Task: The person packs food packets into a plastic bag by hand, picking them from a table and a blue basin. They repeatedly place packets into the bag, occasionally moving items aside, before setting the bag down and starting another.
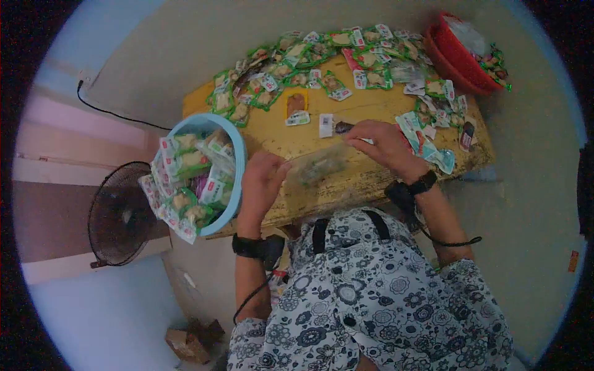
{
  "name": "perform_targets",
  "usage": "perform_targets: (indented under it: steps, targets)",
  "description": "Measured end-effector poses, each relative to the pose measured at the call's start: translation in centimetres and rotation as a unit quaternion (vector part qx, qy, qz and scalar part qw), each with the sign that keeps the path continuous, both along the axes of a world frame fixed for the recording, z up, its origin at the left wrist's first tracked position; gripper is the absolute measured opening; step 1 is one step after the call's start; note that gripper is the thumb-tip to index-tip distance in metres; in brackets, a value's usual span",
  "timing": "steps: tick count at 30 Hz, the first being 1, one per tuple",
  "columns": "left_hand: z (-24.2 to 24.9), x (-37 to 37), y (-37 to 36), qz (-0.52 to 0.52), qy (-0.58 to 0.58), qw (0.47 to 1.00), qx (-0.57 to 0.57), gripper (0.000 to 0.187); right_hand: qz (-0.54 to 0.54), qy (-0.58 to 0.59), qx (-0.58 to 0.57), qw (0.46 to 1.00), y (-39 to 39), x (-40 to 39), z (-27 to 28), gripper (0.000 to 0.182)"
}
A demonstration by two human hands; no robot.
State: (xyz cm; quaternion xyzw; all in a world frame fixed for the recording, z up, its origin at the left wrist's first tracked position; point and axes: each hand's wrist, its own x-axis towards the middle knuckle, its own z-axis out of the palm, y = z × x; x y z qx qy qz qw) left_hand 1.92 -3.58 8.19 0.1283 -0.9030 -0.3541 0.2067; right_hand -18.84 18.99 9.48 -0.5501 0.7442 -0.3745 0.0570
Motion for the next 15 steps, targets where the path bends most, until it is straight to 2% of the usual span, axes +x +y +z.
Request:
perform_targets:
  steps: [7,10,14,15]
  targets:
    - [-1.0,0.4,0.7,0.015,0.074,0.989,0.124,0.010,-0.017,-0.018,0.018,1.000,0.2,0.6,0.4,0.017]
    - [-0.4,1.1,0.7,0.027,0.019,0.997,0.067,0.011,-0.026,-0.065,0.012,0.997,0.2,0.7,0.0,0.016]
    - [-1.6,1.2,0.7,0.026,0.069,0.992,0.103,0.011,-0.015,-0.136,-0.032,0.990,0.5,0.6,-1.6,0.016]
    - [-1.9,1.3,0.9,0.022,0.072,0.991,0.113,0.010,-0.015,-0.118,-0.030,0.992,0.6,0.7,-2.0,0.015]
